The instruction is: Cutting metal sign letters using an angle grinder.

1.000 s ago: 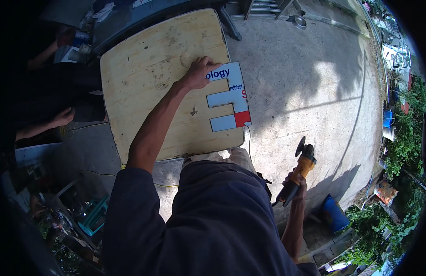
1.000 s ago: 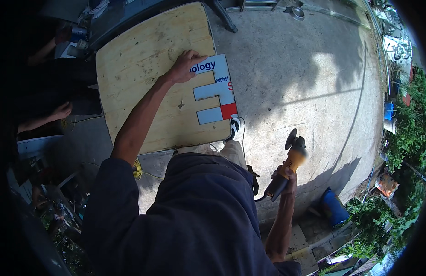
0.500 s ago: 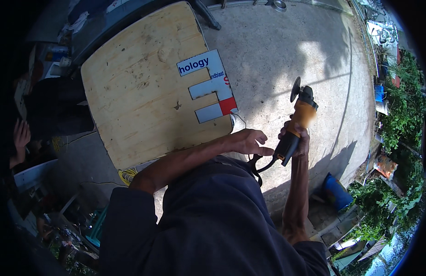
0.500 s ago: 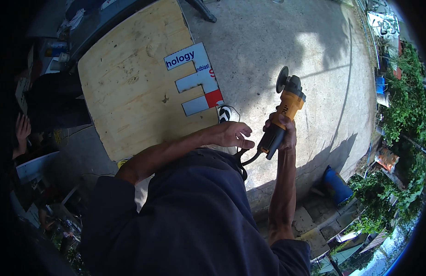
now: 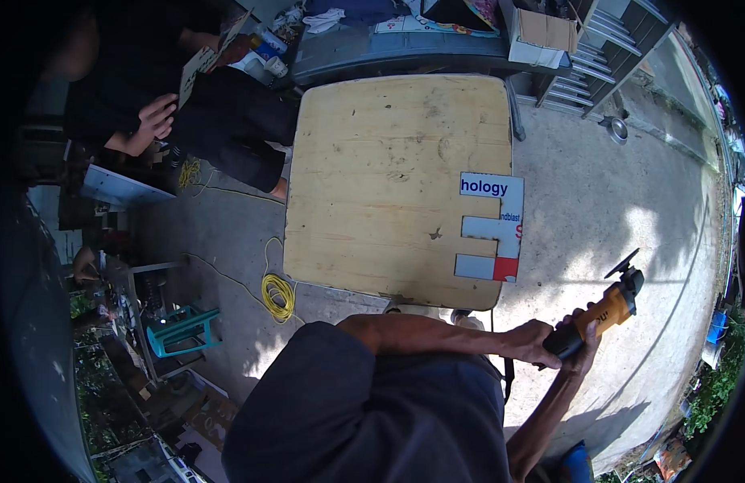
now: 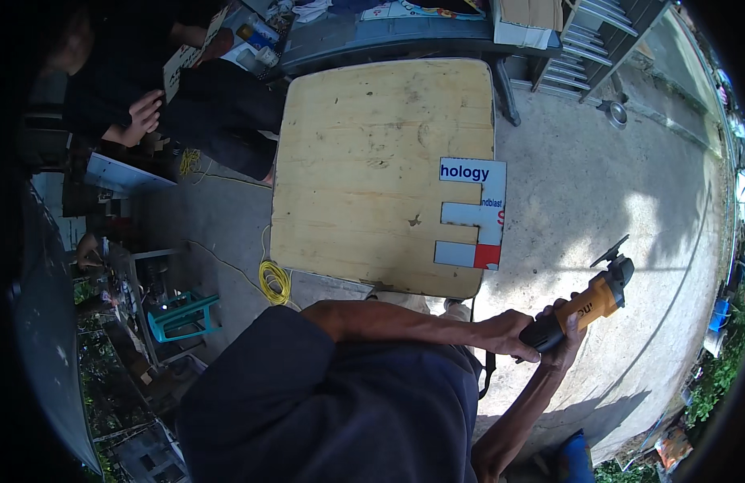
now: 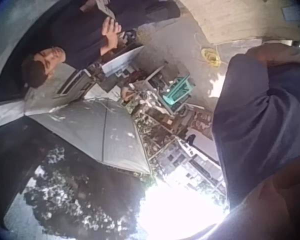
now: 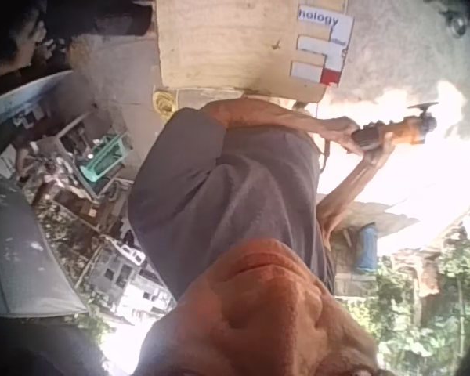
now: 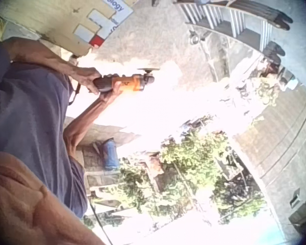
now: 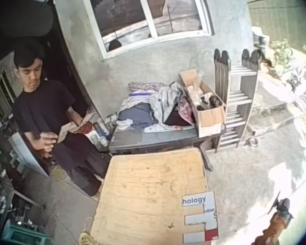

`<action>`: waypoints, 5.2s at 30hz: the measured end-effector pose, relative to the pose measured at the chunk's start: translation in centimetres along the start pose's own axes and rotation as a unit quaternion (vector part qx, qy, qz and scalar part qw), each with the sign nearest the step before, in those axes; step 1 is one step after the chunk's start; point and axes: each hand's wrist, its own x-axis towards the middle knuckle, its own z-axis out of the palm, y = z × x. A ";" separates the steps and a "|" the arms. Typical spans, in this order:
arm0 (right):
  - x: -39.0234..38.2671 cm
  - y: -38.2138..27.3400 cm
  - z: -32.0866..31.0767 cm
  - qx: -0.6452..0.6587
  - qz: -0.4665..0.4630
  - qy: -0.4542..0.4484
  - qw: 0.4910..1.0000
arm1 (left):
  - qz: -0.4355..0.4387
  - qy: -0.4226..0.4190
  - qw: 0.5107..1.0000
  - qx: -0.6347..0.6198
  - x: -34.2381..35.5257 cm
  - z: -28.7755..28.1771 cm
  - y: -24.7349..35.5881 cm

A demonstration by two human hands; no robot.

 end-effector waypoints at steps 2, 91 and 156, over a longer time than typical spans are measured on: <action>0.8 0.8 0.0 -0.007 0.007 0.027 1.000 | -0.050 -0.031 0.998 0.019 0.0 -0.3 0.4; 14.3 1.6 11.9 -0.428 0.214 -0.091 0.873 | 0.048 0.388 0.743 0.542 2.0 -20.6 -9.3; -0.3 0.1 3.0 -0.336 0.320 -0.004 0.886 | 0.057 0.380 0.727 0.570 2.3 -21.0 -9.5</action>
